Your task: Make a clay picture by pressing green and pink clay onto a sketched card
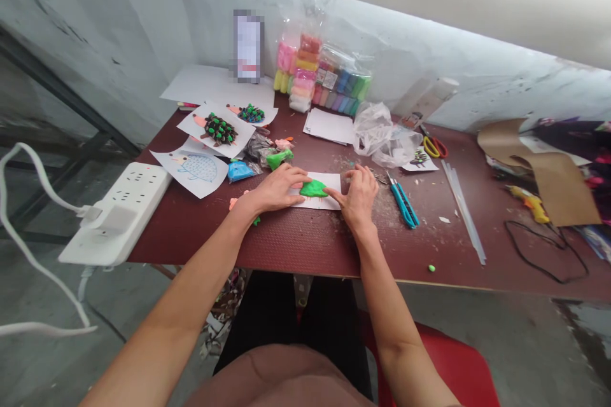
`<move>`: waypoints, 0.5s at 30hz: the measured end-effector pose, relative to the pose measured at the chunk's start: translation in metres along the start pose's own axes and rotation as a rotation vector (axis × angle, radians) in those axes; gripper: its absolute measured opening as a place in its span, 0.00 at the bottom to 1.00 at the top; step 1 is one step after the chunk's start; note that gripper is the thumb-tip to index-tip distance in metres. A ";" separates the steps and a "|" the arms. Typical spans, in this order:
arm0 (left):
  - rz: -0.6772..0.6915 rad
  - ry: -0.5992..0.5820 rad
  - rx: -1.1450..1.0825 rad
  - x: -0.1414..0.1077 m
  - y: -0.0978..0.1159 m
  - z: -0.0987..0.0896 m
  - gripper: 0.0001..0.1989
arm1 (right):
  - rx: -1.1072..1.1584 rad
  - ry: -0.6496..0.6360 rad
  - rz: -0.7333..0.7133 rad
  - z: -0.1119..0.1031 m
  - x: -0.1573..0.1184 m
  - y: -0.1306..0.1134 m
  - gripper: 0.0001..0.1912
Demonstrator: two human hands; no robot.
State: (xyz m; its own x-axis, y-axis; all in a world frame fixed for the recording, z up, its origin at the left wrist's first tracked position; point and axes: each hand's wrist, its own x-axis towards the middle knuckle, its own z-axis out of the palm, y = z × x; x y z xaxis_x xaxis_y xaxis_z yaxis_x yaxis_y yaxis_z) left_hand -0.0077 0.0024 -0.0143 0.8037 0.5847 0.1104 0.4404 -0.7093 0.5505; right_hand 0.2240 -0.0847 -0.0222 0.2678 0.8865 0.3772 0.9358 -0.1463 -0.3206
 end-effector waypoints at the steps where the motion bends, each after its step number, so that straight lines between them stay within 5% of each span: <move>1: -0.007 0.002 -0.008 0.000 0.000 0.000 0.25 | -0.004 0.004 0.007 -0.001 0.000 0.001 0.28; 15: -0.025 0.032 -0.057 0.000 0.001 0.000 0.27 | -0.018 -0.038 -0.039 0.002 -0.001 -0.009 0.32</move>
State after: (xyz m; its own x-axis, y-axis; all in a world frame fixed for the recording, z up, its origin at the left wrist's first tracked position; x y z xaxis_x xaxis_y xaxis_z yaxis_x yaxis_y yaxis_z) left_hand -0.0075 0.0015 -0.0135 0.7787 0.6154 0.1220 0.4364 -0.6710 0.5995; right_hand 0.2152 -0.0835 -0.0218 0.2226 0.9078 0.3555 0.9494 -0.1190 -0.2905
